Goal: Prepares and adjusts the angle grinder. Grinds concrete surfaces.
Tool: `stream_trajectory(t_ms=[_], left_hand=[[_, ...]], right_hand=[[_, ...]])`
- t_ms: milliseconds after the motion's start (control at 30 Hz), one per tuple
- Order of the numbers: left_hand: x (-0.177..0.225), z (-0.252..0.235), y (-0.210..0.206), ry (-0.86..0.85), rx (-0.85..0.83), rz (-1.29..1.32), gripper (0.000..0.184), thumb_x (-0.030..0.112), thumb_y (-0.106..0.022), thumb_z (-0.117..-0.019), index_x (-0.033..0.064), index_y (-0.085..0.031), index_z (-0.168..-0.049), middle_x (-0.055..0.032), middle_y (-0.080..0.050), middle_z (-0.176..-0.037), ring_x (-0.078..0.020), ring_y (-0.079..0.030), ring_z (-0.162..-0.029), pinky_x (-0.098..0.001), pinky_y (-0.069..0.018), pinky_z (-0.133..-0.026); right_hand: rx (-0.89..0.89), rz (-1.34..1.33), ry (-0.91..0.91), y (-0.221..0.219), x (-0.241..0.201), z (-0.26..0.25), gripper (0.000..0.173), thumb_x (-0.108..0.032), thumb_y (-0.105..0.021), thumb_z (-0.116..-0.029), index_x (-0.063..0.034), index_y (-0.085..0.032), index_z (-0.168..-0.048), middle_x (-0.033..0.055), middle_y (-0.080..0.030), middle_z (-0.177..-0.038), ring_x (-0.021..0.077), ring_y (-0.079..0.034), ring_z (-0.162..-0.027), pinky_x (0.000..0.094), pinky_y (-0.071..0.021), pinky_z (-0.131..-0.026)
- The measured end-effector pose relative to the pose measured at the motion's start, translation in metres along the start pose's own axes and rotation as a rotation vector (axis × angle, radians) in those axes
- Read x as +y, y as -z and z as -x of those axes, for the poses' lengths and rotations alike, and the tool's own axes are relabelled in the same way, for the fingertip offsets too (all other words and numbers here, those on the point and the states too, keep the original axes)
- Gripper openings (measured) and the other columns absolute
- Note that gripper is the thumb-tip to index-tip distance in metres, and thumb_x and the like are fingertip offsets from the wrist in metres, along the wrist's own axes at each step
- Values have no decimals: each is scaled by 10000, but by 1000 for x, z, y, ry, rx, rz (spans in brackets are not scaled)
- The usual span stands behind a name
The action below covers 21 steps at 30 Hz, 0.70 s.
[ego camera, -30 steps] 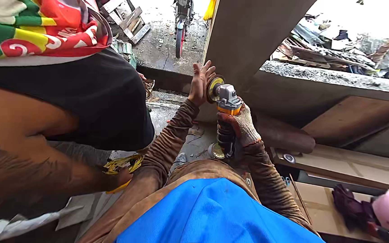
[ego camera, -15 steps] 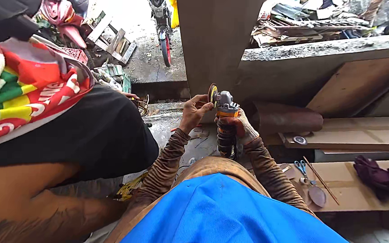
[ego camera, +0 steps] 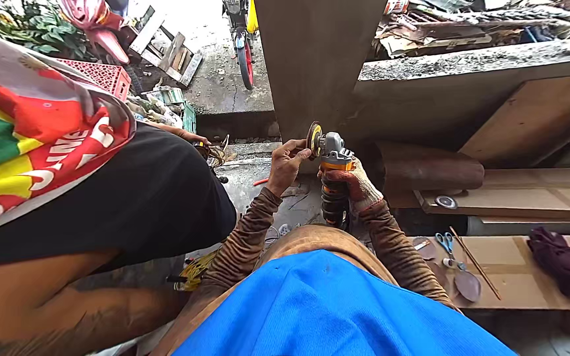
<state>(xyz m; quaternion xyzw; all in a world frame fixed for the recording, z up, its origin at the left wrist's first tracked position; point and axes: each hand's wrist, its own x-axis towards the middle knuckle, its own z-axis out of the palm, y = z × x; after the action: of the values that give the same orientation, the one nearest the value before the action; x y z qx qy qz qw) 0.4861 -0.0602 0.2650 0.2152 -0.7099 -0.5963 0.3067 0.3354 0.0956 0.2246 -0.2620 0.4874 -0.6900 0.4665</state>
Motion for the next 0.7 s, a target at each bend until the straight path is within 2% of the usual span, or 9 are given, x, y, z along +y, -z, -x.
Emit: stream_trajectory(t_ms=[100, 300, 333, 400, 433, 500, 567, 600, 700], left_hand=[[-2, 0, 1, -1, 15, 39, 217, 69, -656, -988, 56, -726, -1193, -68, -746, -1081, -160, -717, -914, -340, -610, -835], [-3, 3, 5, -25, 44, 62, 221, 85, -607, -1015, 47, -724, -1199, -72, -735, -1104, -160, -703, -938, -343, -592, -860], [-4, 5, 4, -50, 77, 15, 249, 114, -583, -1029, 50, -710, -1234, -68, -721, -1169, -159, -696, -994, -360, -585, -894], [0, 10, 5, -151, 150, -256, 366, 218, -546, -1044, 91, -624, -1378, -63, -604, -1404, -162, -619, -1223, -389, -554, -1002], [5, 13, 5, -216, 183, -435, 428, 261, -561, -1034, 112, -584, -1435, -88, -556, -1433, -190, -568, -1283, -403, -532, -1031], [14, 20, 3, -347, 245, -764, 476, 286, -585, -987, 153, -591, -1444, -107, -645, -1195, -232, -626, -1092, -422, -548, -902], [19, 25, -2, -395, 223, -972, 521, 265, -557, -937, 187, -597, -1451, -45, -689, -897, -210, -641, -789, -413, -503, -694], [19, 25, -5, -388, 193, -1039, 538, 247, -540, -920, 198, -600, -1452, -28, -687, -820, -205, -629, -710, -408, -478, -643], [16, 24, -9, -278, 91, -1137, 594, 214, -551, -885, 221, -579, -1478, -46, -712, -820, -232, -643, -685, -431, -470, -621]], right_hand=[[-30, 21, 0, 1, 1, -4, 652, -238, -882, -683, -9, -605, -1228, 201, -709, -990, 292, -716, -865, 455, -617, -761], [20, 60, -19, -5, -3, -4, 731, -229, -898, -647, -10, -581, -1268, 207, -707, -1018, 301, -720, -889, 460, -624, -779], [66, 118, -7, -8, -2, -4, 741, -224, -906, -640, -22, -583, -1275, 187, -716, -1025, 283, -726, -900, 449, -627, -790], [205, 350, 36, -14, 1, -3, 793, -255, -935, -639, -86, -583, -1330, 98, -724, -1101, 193, -716, -994, 400, -623, -873], [273, 494, 68, -18, 3, -4, 824, -303, -941, -630, -115, -580, -1347, 54, -719, -1131, 145, -700, -1034, 378, -609, -913], [352, 673, 126, -24, 2, -2, 832, -357, -935, -616, -127, -583, -1333, 24, -714, -1133, 106, -683, -1050, 367, -590, -941], [367, 766, 157, -28, -2, 2, 858, -384, -927, -620, -113, -569, -1351, 30, -710, -1142, 107, -676, -1065, 379, -573, -963], [363, 801, 169, -29, -3, 3, 867, -392, -921, -625, -111, -560, -1362, 35, -708, -1147, 115, -674, -1072, 387, -567, -969], [336, 857, 194, -34, -7, 9, 889, -359, -920, -632, -91, -536, -1387, 65, -701, -1169, 139, -673, -1084, 406, -559, -981]])
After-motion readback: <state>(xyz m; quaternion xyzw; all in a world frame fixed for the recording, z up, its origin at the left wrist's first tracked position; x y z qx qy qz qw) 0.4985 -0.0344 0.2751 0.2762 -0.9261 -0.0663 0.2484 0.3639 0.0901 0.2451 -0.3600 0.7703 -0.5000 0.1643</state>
